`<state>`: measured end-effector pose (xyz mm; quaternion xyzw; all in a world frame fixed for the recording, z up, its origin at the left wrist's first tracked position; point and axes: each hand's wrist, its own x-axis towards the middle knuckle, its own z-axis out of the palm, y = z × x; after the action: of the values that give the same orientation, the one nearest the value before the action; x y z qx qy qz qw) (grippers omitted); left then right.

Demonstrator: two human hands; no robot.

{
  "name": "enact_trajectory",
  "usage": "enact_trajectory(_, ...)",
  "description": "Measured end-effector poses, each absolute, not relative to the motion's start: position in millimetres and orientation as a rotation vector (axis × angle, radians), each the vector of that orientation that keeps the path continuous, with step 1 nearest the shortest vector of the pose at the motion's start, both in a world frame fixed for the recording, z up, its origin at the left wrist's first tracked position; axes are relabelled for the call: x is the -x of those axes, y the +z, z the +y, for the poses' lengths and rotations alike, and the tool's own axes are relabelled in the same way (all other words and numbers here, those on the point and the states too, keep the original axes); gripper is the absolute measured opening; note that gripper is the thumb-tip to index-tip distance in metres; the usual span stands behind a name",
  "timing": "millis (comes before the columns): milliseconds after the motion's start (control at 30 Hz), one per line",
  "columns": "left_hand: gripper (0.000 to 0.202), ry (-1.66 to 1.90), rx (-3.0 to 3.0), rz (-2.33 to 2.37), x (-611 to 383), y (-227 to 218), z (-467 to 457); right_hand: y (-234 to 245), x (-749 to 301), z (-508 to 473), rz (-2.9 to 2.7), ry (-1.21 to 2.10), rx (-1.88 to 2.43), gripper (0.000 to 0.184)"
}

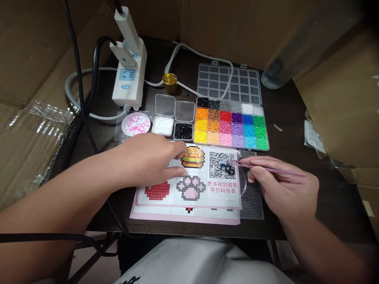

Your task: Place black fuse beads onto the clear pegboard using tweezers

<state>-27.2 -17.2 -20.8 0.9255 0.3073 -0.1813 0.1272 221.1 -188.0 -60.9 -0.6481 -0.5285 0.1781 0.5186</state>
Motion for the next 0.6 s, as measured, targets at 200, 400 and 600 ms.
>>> enact_trajectory(200,0.049,-0.580,-2.727,0.883,26.5,-20.2,-17.9,-60.6,-221.1,-187.0,-1.281,0.401,1.560,0.025)
enact_trajectory(400,0.050,-0.627,-2.719,0.894,26.2,-17.9,-18.1,-61.4,-221.9,-187.0,-1.279,0.406,1.571,0.022)
enact_trajectory(600,0.046,-0.600,-2.676,0.927,25.7,-17.5,-17.9,-60.5,-221.7,-186.5,-1.277,0.413,1.559,0.024)
